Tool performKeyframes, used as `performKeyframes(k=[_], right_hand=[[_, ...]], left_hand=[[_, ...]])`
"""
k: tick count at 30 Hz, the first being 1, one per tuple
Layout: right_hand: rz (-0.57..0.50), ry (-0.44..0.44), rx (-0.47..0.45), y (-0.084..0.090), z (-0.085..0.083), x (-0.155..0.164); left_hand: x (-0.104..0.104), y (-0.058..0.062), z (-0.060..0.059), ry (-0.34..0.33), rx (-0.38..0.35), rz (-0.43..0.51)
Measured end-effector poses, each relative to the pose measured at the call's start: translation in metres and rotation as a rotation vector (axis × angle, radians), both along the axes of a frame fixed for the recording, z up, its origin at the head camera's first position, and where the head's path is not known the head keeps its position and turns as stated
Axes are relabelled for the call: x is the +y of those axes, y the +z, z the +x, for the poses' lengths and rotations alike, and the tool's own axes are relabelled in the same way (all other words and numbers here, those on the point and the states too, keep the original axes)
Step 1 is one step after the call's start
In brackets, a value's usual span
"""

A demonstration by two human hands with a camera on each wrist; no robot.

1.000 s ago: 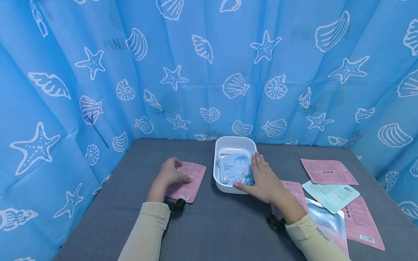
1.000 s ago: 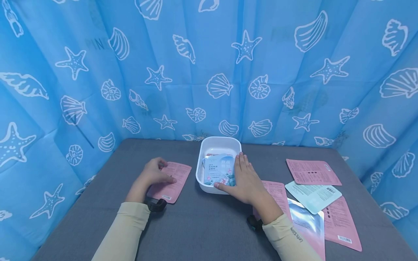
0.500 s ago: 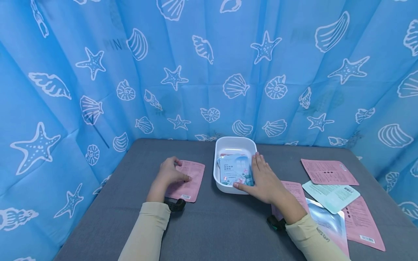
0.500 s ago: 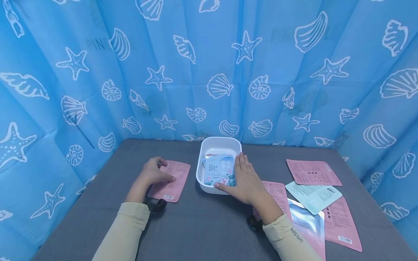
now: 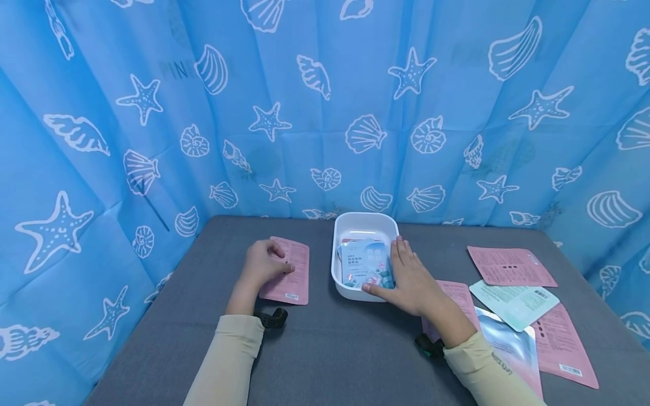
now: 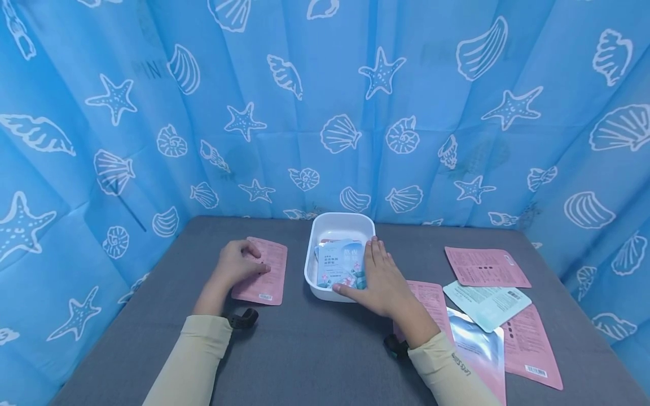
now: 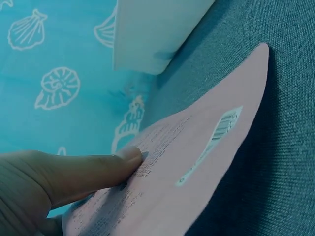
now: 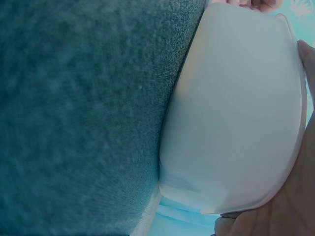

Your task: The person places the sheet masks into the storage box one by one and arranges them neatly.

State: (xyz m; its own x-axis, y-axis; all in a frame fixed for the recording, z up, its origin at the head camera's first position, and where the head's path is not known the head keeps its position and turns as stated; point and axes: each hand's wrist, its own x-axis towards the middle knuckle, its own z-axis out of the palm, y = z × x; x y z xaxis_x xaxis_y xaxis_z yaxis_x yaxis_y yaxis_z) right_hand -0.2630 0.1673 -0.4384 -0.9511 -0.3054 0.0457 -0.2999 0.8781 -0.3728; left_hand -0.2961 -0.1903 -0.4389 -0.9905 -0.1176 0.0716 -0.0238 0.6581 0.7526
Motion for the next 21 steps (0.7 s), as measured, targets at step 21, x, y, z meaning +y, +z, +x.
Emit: performKeyframes(k=[21], right_hand=[[0.000, -0.001, 0.002, 0.000, 0.000, 0.000]], left_hand=[[0.004, 0.016, -0.001, -0.053, 0.195, 0.094]])
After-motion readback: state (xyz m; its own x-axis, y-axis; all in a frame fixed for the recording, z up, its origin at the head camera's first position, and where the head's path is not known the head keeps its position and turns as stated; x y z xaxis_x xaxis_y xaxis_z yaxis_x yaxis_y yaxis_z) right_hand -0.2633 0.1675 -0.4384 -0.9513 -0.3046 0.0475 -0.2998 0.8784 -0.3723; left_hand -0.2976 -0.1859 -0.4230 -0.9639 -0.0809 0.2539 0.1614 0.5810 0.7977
